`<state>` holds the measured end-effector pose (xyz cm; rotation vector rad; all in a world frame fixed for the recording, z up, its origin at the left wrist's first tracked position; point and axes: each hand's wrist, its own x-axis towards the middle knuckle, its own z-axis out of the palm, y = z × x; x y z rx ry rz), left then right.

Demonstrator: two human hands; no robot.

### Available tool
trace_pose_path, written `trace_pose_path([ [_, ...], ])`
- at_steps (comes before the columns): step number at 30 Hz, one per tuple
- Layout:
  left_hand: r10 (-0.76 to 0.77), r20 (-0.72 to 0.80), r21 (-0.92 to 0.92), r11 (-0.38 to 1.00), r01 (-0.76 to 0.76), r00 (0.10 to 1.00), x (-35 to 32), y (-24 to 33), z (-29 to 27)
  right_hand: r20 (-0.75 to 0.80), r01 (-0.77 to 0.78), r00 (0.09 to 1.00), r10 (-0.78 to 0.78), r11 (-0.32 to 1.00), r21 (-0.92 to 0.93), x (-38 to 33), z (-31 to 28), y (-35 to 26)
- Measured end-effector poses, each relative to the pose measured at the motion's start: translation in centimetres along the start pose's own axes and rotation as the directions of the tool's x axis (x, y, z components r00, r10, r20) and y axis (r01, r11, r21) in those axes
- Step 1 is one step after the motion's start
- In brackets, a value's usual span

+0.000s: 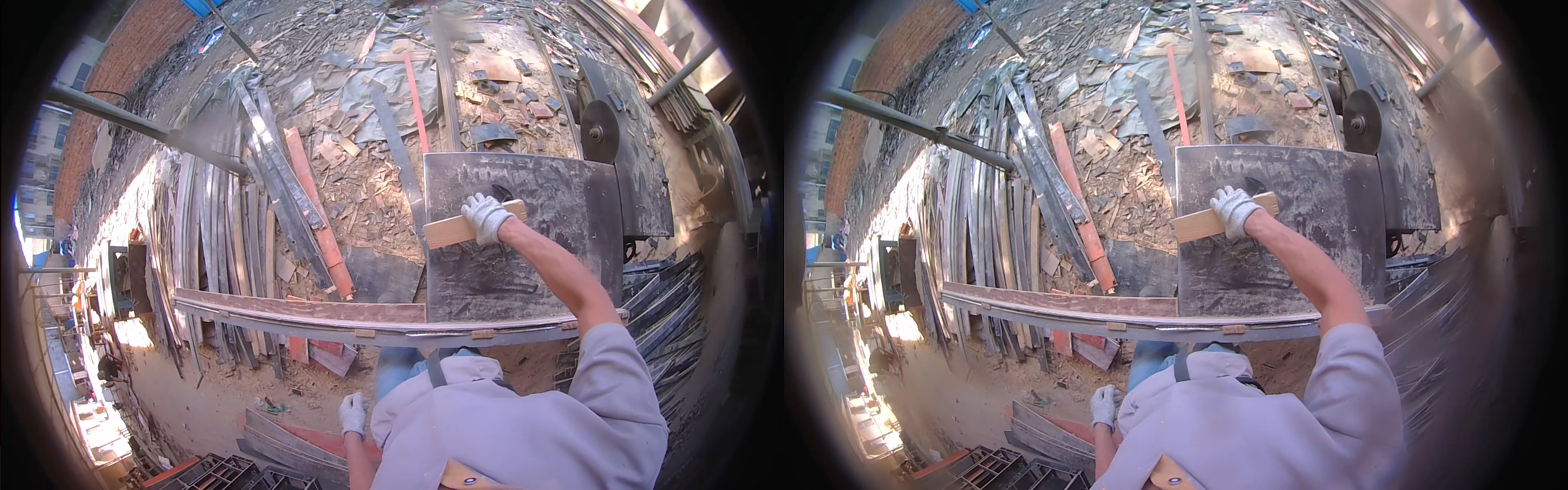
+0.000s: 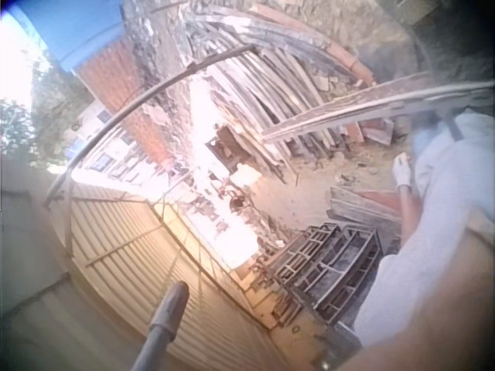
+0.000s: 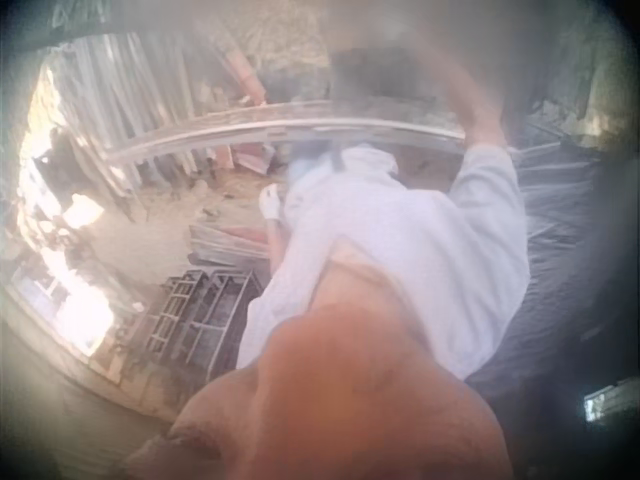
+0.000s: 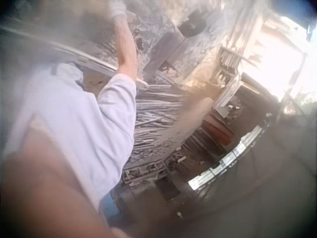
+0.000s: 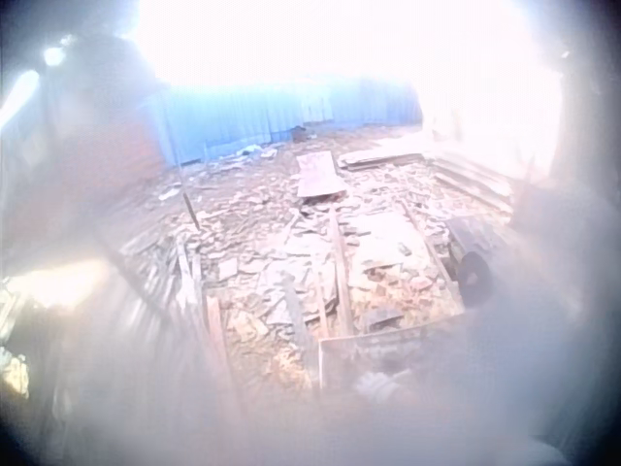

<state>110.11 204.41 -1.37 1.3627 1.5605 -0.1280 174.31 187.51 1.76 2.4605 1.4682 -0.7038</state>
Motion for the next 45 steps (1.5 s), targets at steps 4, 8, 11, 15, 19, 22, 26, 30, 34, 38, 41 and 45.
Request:
trace_pose_path([
  [4,0.053,0.007,0.000,0.999,-0.053,0.999,-0.3,1.7,1.8,-0.108,0.023,0.994,-0.018,0.999,0.048,0.8,2.8,-2.0],
  [8,0.161,-0.037,0.185,0.971,-0.152,0.986,-2.1,6.6,2.1,-0.049,-0.036,0.998,0.044,0.987,0.158,-0.9,4.2,-1.8],
  [11,0.271,-0.068,0.256,0.935,-0.245,0.960,-2.9,8.9,2.3,-0.133,-0.101,0.983,0.127,0.977,0.187,-1.2,9.4,-1.2],
  [15,0.259,-0.055,0.148,0.957,-0.249,0.964,-4.1,7.2,5.0,-0.163,0.021,0.986,-0.011,0.998,0.054,-3.0,9.2,-2.9],
  [19,0.345,0.012,0.125,0.931,-0.344,0.939,-3.3,7.6,7.8,-0.014,-0.026,1.000,0.027,0.995,0.097,-2.7,8.6,-2.3],
  [22,0.410,0.109,0.186,0.887,-0.423,0.906,-3.9,12.9,8.4,0.056,-0.029,0.998,0.024,0.995,0.096,-2.3,8.6,-1.0],
  [26,0.542,0.204,0.286,0.764,-0.579,0.815,-4.8,18.0,11.4,0.054,0.052,0.997,-0.060,0.989,0.141,-4.5,9.9,-1.4],
  [30,0.687,0.453,0.506,0.328,-0.798,0.569,-6.1,25.3,15.7,-0.252,0.389,0.898,-0.361,0.918,0.071,-7.6,11.6,-2.6],
  [34,0.546,0.615,0.552,0.217,-0.805,0.569,-7.2,27.9,20.9,-0.403,0.634,0.706,-0.582,0.773,-0.006,-10.7,6.5,-8.3],
  [38,0.367,0.663,0.408,0.554,-0.726,0.653,-5.0,27.8,20.3,-0.758,0.305,0.627,-0.181,0.952,0.025,-11.7,5.5,-9.3],
  [41,0.416,0.565,0.411,0.606,-0.681,0.712,-5.3,27.0,16.3,-0.600,-0.192,0.696,0.395,0.907,0.374,-11.6,7.8,-7.7],
  [45,0.533,0.270,0.133,0.804,-0.580,0.802,-4.1,20.5,13.0,0.063,-0.547,0.806,0.589,0.699,0.460,-7.7,11.5,-6.4],
])
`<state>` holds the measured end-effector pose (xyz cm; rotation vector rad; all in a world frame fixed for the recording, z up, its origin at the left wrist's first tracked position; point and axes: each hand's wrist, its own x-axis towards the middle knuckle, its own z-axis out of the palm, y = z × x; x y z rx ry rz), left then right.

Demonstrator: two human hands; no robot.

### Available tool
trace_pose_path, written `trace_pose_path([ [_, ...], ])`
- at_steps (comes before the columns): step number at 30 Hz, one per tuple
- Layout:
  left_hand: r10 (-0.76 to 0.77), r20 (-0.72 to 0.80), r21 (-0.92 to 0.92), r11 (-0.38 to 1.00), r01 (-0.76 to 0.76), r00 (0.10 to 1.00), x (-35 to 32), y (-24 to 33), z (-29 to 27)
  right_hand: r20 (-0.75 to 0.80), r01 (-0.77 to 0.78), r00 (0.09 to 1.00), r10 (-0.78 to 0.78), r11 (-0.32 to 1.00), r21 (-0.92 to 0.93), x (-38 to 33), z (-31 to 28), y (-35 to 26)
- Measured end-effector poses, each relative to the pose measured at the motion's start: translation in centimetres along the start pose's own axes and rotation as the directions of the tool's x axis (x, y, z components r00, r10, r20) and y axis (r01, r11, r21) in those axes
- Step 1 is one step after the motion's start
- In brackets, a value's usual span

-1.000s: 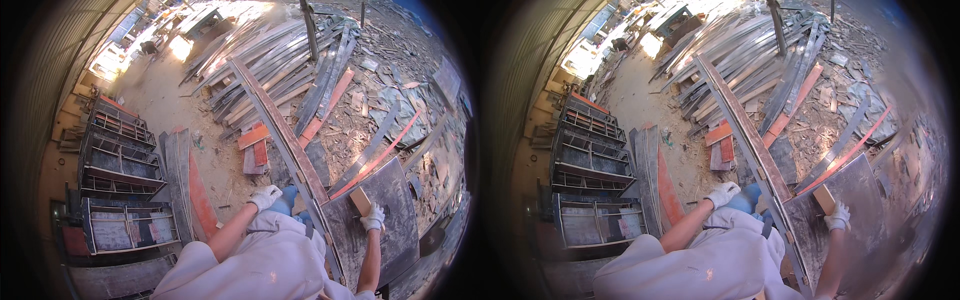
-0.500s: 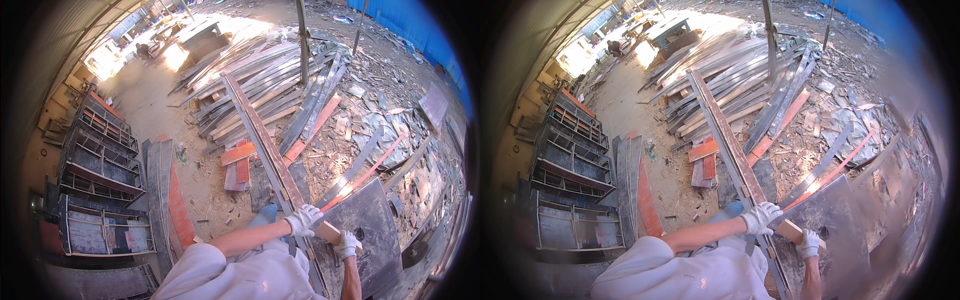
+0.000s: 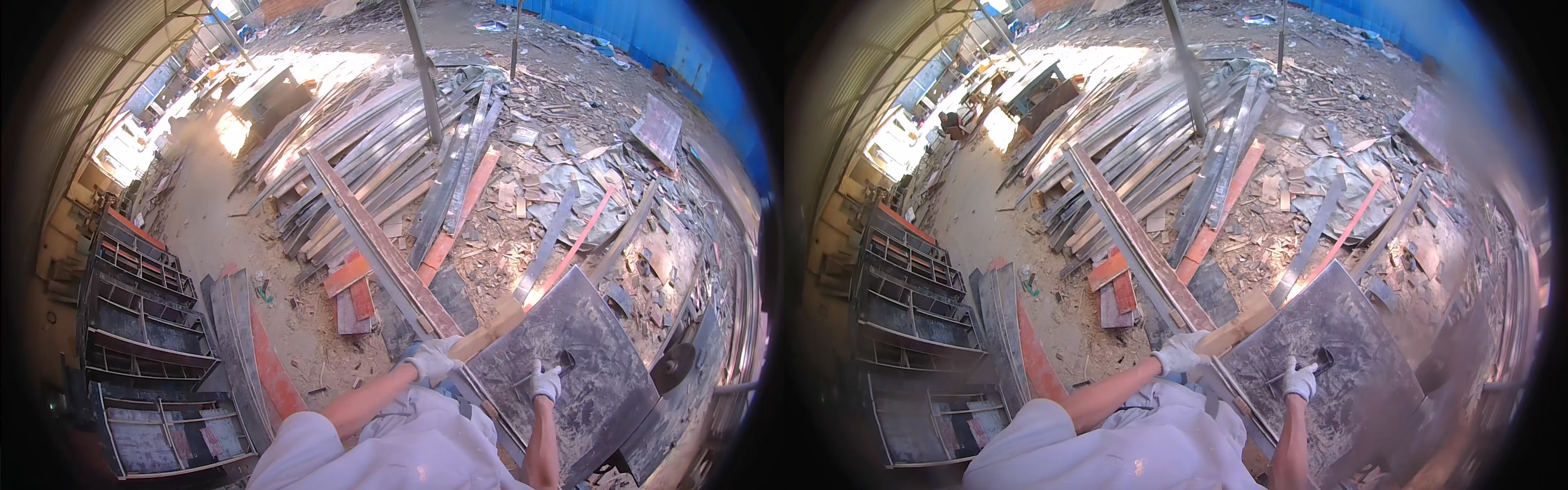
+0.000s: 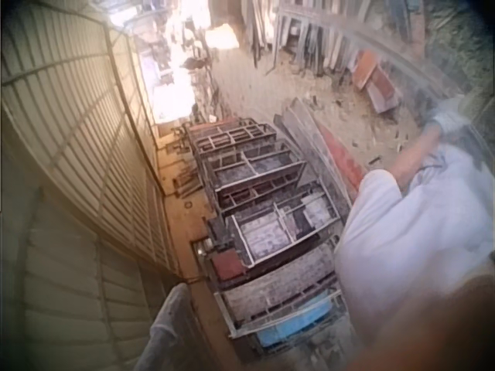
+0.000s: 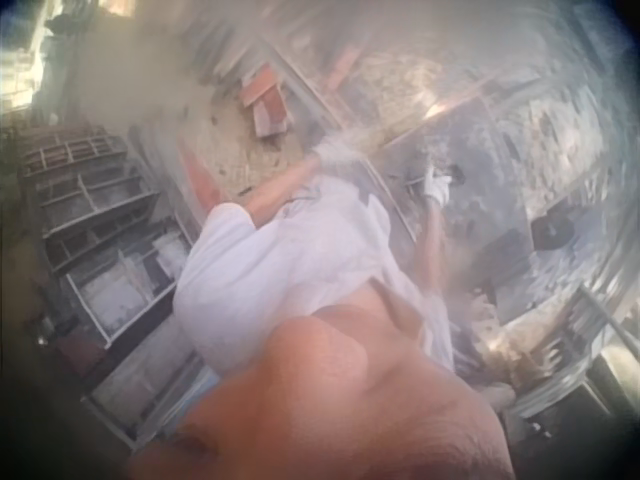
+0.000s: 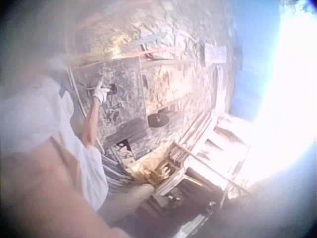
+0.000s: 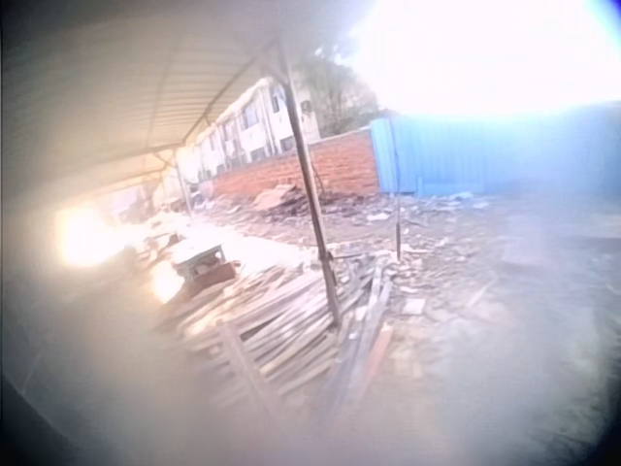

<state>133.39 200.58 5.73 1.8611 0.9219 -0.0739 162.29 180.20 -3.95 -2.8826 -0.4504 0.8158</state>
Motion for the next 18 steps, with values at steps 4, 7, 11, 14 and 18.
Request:
trace_pose_path([
  [4,-0.084,-0.315,-0.514,0.852,-0.096,0.945,-3.5,-3.9,-1.1,0.061,-0.088,0.994,0.090,0.995,-0.044,0.1,4.4,-2.5],
  [7,-0.216,-0.402,-0.782,0.586,-0.211,0.890,-6.2,-5.2,-1.7,-0.060,-0.071,0.995,0.075,0.996,0.057,0.6,6.6,-1.6],
  [11,-0.331,-0.363,-0.915,0.302,-0.266,0.871,-10.1,-5.8,-2.1,-0.100,-0.214,0.963,0.249,0.939,0.271,0.8,6.8,-1.8],
  [14,-0.290,-0.234,-0.972,0.038,-0.234,0.928,-10.5,-5.9,-2.8,-0.182,-0.113,0.936,0.300,0.750,0.652,1.6,9.3,0.8],
  [18,-0.173,-0.119,-0.987,-0.087,-0.136,0.978,-11.1,-5.9,-3.4,0.239,-0.314,0.903,0.357,0.167,0.935,-1.7,3.5,3.1],
])
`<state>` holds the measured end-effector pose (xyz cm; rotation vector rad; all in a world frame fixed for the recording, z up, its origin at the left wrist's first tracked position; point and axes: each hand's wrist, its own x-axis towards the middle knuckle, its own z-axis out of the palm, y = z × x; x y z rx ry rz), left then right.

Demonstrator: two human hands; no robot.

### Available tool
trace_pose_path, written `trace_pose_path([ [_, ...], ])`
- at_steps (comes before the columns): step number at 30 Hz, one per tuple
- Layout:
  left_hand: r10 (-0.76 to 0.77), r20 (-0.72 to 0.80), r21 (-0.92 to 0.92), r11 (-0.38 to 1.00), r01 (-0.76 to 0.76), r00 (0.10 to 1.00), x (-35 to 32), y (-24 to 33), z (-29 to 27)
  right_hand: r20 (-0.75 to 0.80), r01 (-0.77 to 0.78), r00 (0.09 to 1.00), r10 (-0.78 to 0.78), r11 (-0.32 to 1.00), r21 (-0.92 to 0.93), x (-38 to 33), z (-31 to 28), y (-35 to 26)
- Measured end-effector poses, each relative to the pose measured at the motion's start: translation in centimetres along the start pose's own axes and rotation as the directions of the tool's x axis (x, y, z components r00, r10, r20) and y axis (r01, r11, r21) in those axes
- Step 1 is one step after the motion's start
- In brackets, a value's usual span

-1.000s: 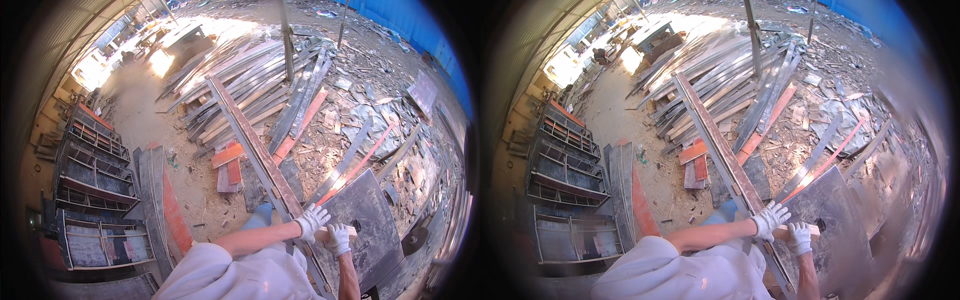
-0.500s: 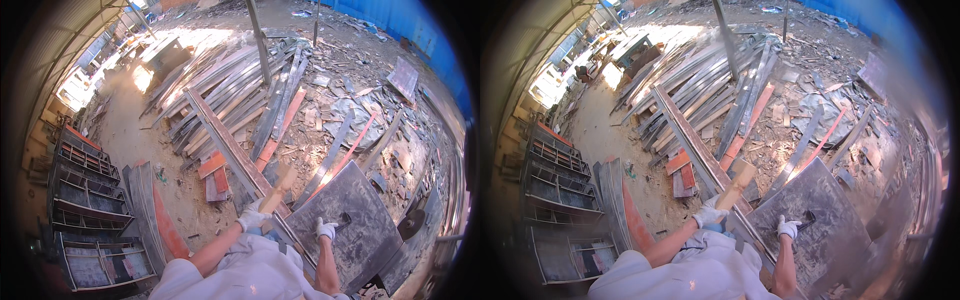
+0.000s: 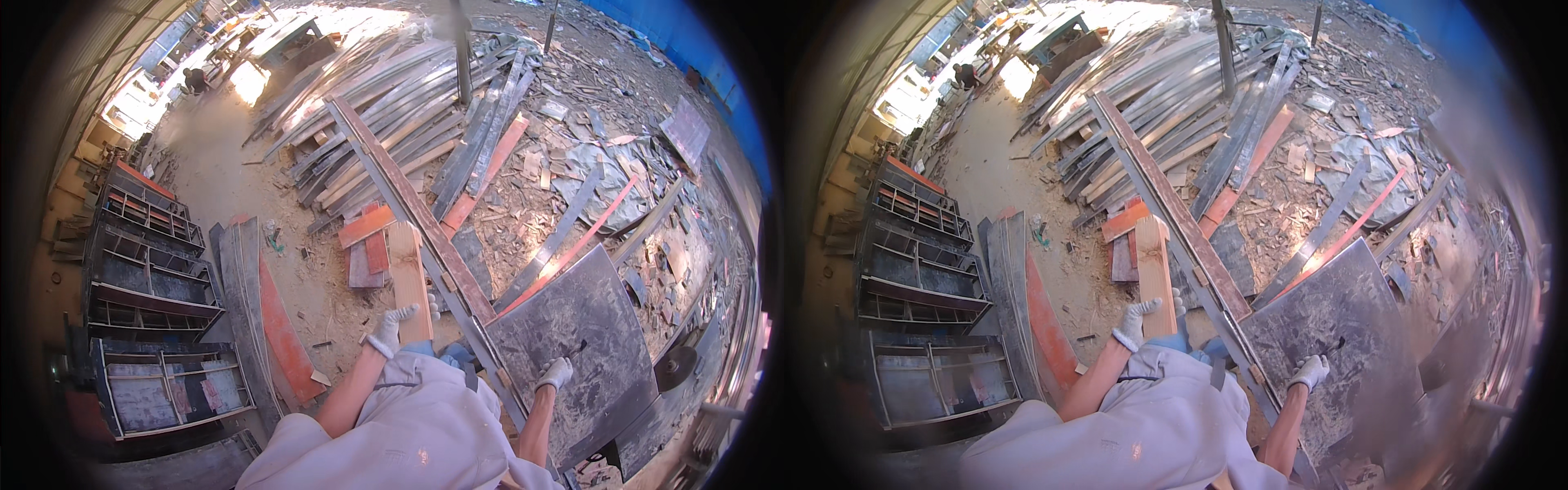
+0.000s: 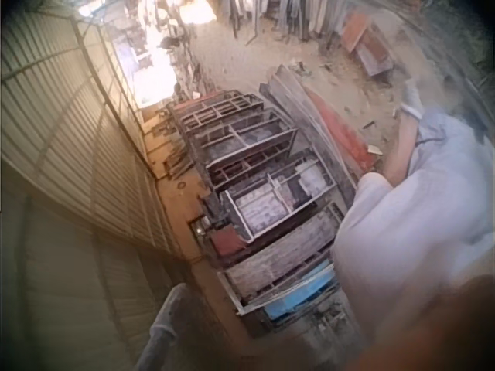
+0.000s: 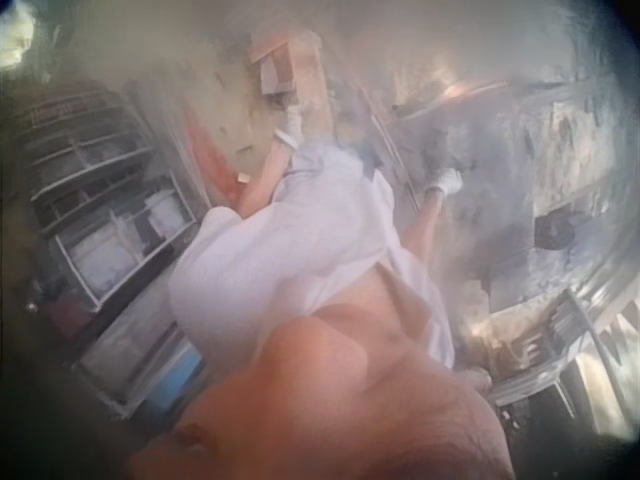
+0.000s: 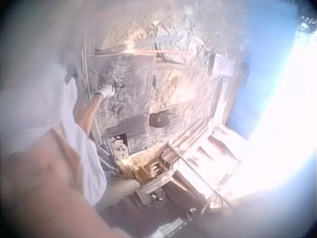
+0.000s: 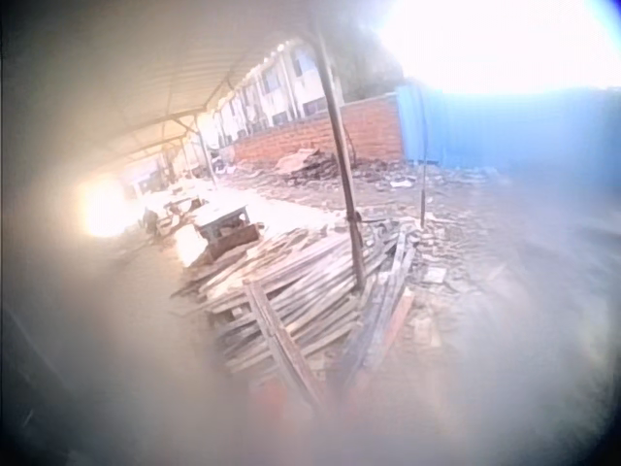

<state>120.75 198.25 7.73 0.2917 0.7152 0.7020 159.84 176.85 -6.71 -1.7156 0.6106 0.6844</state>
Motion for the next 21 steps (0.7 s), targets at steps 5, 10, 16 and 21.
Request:
trace_pose_path([
  [5,-0.093,0.216,0.169,0.984,0.056,0.972,2.3,0.8,1.0,0.076,0.144,0.987,-0.139,0.988,-0.060,-9.0,-4.8,-1.4],
  [10,-0.411,0.273,0.324,0.891,0.319,0.870,3.9,0.7,3.7,0.515,0.321,0.829,-0.220,0.940,-0.115,-21.7,-7.0,-2.2],
  [16,-0.552,0.394,0.299,0.833,0.465,0.735,0.0,2.5,1.7,0.797,0.273,0.597,0.097,0.909,-0.315,-33.0,0.2,-2.2],
  [21,-0.580,0.344,0.398,0.802,0.445,0.738,-3.2,5.5,-4.8,0.654,0.560,0.743,-0.144,0.669,-0.489,-35.6,3.2,9.8],
])
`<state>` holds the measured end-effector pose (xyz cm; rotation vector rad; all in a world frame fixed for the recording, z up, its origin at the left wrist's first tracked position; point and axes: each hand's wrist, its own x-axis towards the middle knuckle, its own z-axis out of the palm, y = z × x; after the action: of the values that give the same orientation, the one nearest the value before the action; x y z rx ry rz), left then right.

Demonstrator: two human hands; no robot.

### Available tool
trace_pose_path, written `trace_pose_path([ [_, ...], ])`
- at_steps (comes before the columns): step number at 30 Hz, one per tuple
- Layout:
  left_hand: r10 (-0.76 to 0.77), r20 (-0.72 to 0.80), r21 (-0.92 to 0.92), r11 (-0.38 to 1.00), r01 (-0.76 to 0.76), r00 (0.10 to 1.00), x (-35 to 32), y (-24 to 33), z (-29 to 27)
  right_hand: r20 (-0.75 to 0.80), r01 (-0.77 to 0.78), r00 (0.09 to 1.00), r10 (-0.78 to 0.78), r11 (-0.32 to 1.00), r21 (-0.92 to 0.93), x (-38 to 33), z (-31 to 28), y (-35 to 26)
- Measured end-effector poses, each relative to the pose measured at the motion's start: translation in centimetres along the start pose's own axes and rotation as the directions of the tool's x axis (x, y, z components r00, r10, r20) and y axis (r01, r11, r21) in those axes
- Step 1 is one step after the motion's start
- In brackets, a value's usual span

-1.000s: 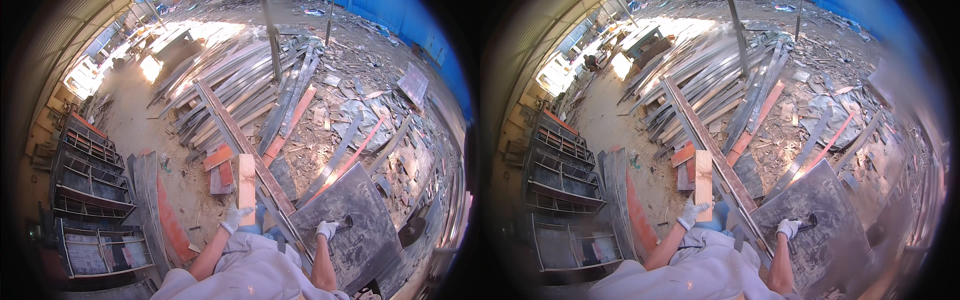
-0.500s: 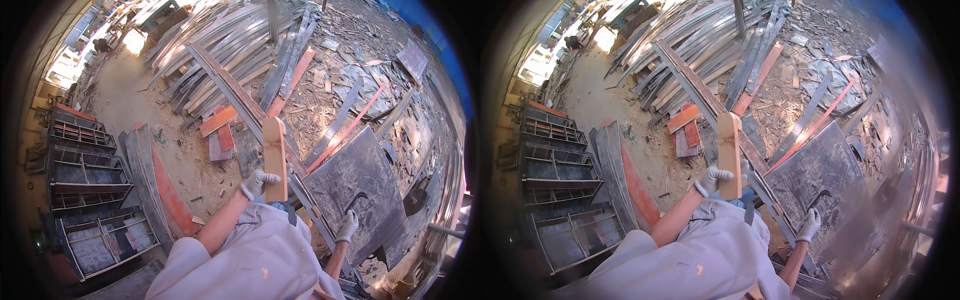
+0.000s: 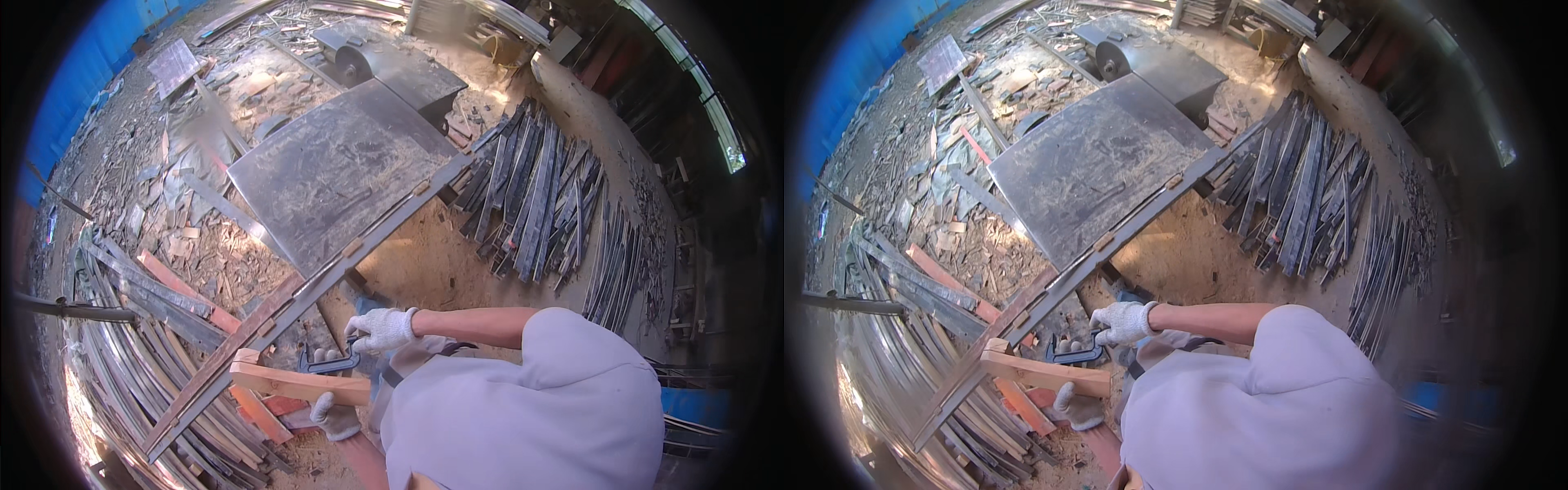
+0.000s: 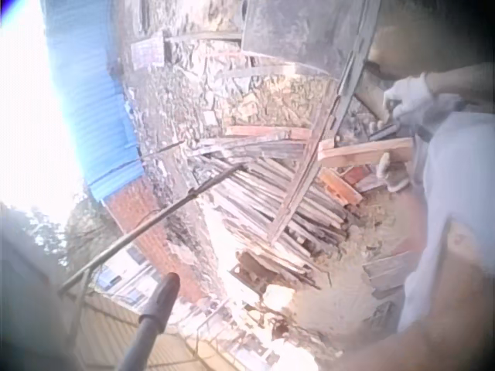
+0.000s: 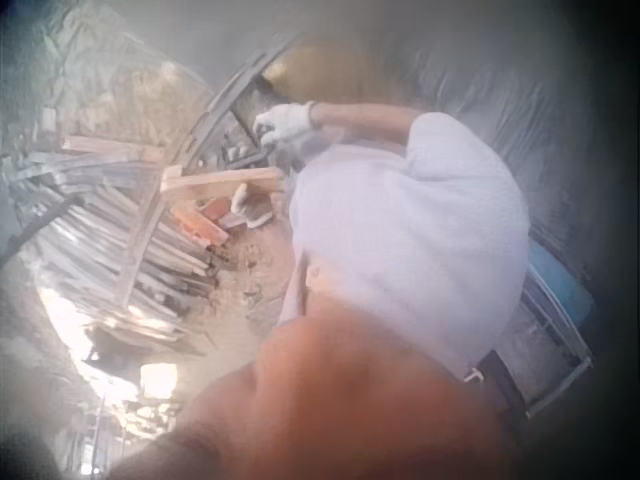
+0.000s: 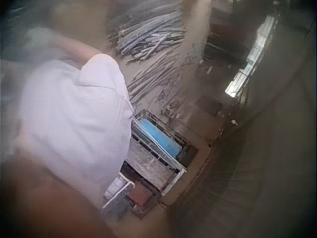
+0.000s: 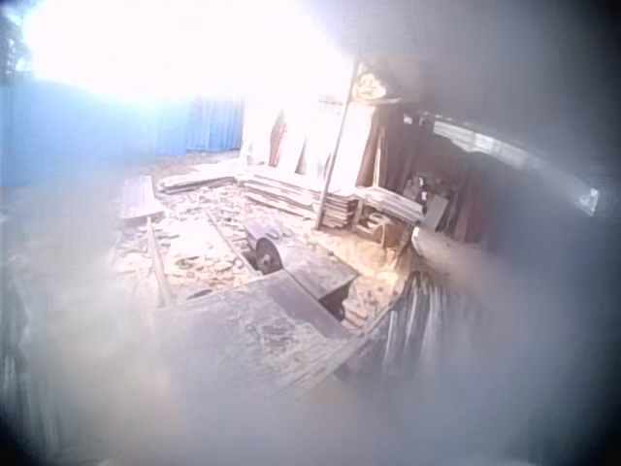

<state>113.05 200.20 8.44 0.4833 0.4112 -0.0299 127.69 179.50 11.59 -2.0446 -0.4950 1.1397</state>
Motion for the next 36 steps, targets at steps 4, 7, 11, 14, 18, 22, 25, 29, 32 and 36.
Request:
trace_pose_path([
  [4,-0.093,0.059,-0.108,0.989,0.099,0.994,-4.7,-1.4,-2.4,-0.076,0.020,0.997,-0.028,0.994,-0.105,-4.6,6.7,1.9],
  [7,0.037,-0.034,-0.240,0.970,-0.045,0.999,-5.9,-2.4,-4.5,0.022,-0.003,1.000,0.004,0.998,-0.067,-5.6,9.8,2.1],
  [11,0.142,-0.086,-0.196,0.968,-0.156,0.986,-5.9,-1.3,-6.2,-0.074,0.060,0.996,-0.055,0.997,0.054,-5.8,9.0,2.1],
  [14,0.248,-0.123,-0.094,0.961,-0.260,0.961,-5.2,-0.5,-8.6,-0.251,0.037,0.968,-0.002,0.991,0.131,-3.4,5.4,7.1],
  [18,0.373,-0.366,0.122,0.927,-0.354,0.853,-6.7,2.4,-11.3,-0.278,0.025,0.930,0.240,0.713,0.700,3.2,-3.5,10.9],
  [22,0.471,-0.497,0.288,0.882,-0.373,0.729,-8.5,4.6,-11.0,-0.294,0.116,0.924,0.244,0.555,0.824,10.4,-12.4,12.2],
  [25,0.503,-0.560,0.349,0.864,-0.363,0.659,-10.2,4.1,-9.6,-0.237,0.101,0.935,0.265,0.440,0.892,15.5,-16.2,11.3],
  [29,0.554,-0.657,0.443,0.832,-0.333,0.511,-8.2,0.3,-2.8,-0.148,0.056,0.959,0.240,0.353,0.934,22.6,-18.2,15.1],
  [32,0.543,-0.709,0.451,0.839,-0.303,0.450,-6.5,-1.7,1.6,0.179,-0.300,0.948,0.264,0.542,0.785,21.7,-21.6,16.0],
  [36,0.507,-0.539,0.346,0.861,-0.372,0.673,-2.3,-3.6,6.5,-0.831,-0.012,0.106,0.546,0.836,0.548,21.3,-34.7,26.1],
])
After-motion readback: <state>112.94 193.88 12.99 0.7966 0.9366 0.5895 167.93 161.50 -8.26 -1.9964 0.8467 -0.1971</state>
